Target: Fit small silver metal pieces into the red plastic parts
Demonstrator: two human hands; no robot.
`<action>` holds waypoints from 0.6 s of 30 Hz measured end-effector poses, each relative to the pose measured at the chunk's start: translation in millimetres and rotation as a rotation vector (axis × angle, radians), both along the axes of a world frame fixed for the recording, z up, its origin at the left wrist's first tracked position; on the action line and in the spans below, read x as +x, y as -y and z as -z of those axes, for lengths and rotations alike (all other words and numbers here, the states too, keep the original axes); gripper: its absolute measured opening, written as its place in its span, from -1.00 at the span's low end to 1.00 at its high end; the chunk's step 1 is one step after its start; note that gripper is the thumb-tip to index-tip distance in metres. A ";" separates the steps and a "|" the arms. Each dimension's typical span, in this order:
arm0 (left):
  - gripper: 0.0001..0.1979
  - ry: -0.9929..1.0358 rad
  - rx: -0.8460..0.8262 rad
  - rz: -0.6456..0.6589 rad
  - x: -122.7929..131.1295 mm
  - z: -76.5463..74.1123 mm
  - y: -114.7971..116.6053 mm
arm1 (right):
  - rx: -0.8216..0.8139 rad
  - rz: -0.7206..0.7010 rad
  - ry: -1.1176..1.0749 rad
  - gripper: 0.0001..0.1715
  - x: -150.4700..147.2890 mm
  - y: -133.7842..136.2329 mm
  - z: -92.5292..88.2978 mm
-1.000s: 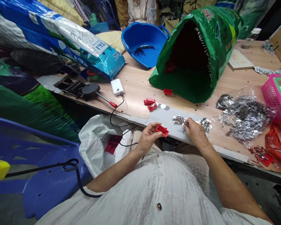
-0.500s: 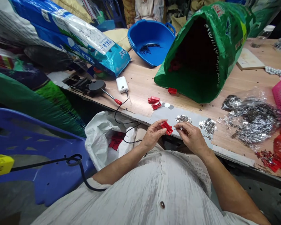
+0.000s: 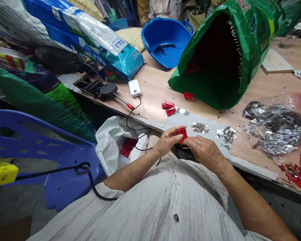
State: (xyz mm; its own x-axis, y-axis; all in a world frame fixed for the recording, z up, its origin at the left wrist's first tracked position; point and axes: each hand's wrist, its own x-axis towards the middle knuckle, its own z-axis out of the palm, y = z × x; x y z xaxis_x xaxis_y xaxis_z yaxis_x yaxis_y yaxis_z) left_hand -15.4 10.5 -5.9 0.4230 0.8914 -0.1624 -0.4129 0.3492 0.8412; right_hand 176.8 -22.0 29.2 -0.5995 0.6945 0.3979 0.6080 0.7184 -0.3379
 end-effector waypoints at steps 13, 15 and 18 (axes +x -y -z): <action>-0.53 -0.051 0.087 0.057 -0.1 6.1 0.5 | -0.229 0.002 -0.133 -0.64 8.5 -4.3 16.2; -0.53 -0.057 0.091 0.043 0.3 7.5 0.8 | -0.214 0.011 -0.097 -0.63 8.7 -3.2 17.7; -0.55 -0.058 0.100 0.024 1.5 9.4 1.6 | -0.183 0.021 -0.078 -0.64 8.2 -1.7 18.0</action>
State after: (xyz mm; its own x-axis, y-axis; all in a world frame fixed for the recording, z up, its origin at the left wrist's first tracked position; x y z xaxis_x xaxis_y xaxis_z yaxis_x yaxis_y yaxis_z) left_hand -13.9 9.0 -15.4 0.4367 0.8942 -0.0983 -0.3553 0.2718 0.8944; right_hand 184.9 -20.3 11.2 -0.5560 0.7716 0.3091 0.5891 0.6282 -0.5083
